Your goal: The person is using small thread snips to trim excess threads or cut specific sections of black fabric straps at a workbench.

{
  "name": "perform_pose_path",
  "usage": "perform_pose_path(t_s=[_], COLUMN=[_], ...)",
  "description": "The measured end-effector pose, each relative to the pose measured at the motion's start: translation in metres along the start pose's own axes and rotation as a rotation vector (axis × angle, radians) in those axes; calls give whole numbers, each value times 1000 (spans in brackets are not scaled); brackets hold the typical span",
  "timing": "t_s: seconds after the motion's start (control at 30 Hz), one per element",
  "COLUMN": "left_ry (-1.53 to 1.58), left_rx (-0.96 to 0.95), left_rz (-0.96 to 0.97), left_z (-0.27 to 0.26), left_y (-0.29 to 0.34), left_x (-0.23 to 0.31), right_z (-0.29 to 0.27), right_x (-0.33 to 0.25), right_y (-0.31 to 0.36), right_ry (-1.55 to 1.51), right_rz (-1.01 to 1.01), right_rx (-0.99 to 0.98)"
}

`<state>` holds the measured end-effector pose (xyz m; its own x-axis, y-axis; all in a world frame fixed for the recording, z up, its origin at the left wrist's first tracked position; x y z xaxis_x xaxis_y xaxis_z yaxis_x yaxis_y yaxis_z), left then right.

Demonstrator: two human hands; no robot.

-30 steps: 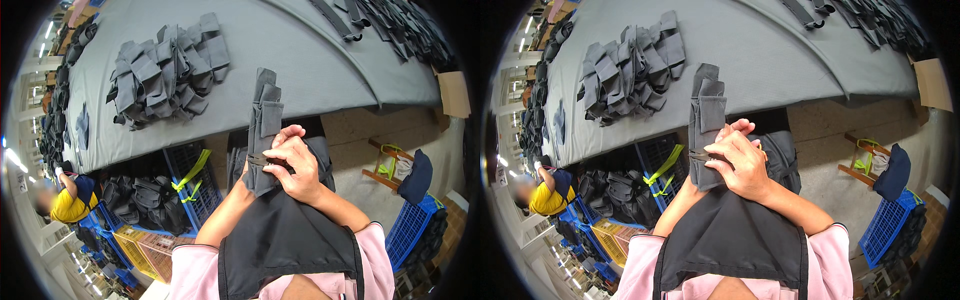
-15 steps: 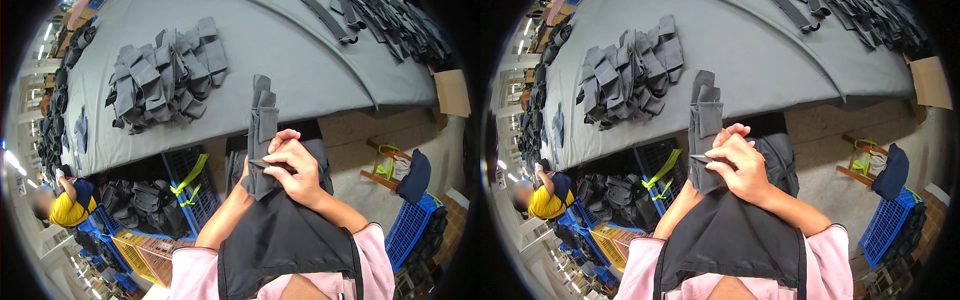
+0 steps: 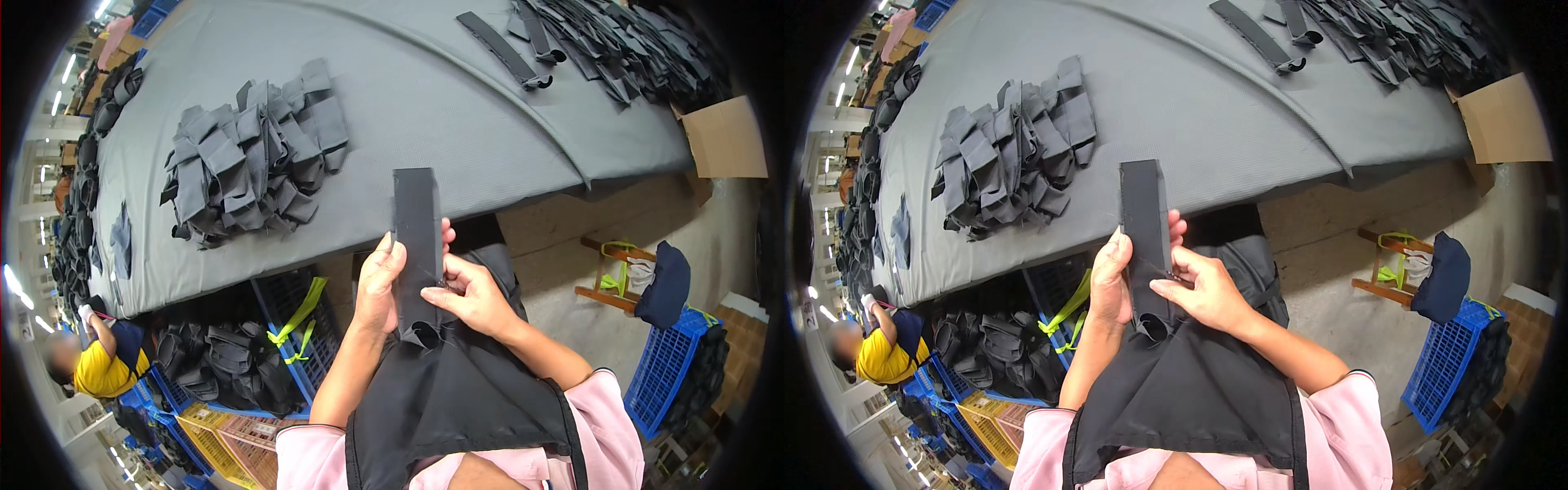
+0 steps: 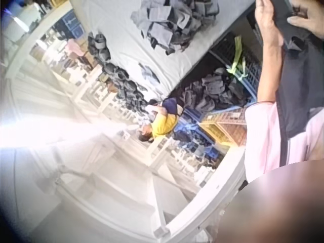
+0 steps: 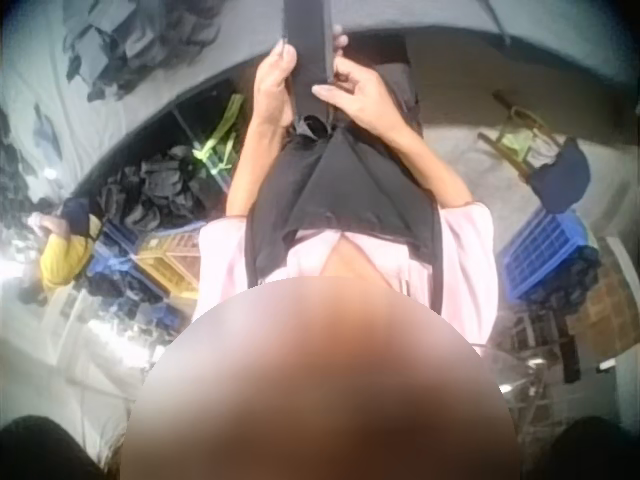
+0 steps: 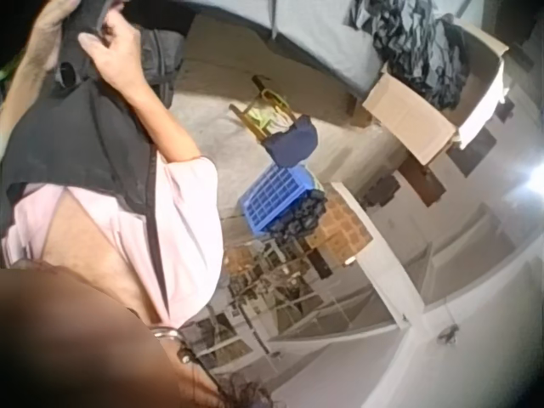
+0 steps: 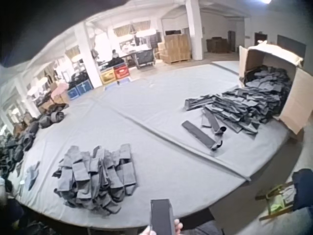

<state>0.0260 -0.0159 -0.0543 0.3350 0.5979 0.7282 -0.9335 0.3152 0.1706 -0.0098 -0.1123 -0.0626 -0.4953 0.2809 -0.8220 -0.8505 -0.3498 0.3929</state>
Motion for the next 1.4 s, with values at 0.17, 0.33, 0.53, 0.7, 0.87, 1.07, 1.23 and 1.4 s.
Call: perform_pose_path(t_s=[0.17,0.33,0.53,0.7,0.87,1.07,1.23,1.4], left_ry=[77,-10,24,42,34,39,34,53], left_rx=[53,63,81,82,62,60,60,48], left_rz=[-93,-85,-139,-182,-189,-186,-185,-194], left_z=[5,0,7,3,5,8,5,6], left_y=[0,-2,5,5,4,4,6,8], left_x=[1,3,1,-3,-4,-2,-2,-2], right_z=[-16,-24,-27,-27,-30,-34,-35,-38], right_x=[-32,-79,-86,-84,-84,-81,-78,-77], right_y=[25,32,18,18,26,25,21,26], right_ry=[534,937,1077,1078,1060,998,941,910], right_rz=[-246,-633,-672,-746,-754,-713,-593,-637], right_rx=[265,509,530,541,578,568,524,591])
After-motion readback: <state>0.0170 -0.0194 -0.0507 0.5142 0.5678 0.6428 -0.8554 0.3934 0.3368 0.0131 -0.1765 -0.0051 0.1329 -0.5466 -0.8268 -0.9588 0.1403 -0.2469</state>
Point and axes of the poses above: each hand's wrist, its own y-axis away from the middle knuckle, its own z-axis out of the palm, x = y × z, the point moved 7 cm from there along -y, towards the middle knuckle, and after that the axes turned 6 degrees about z, right-handed, at the moved point
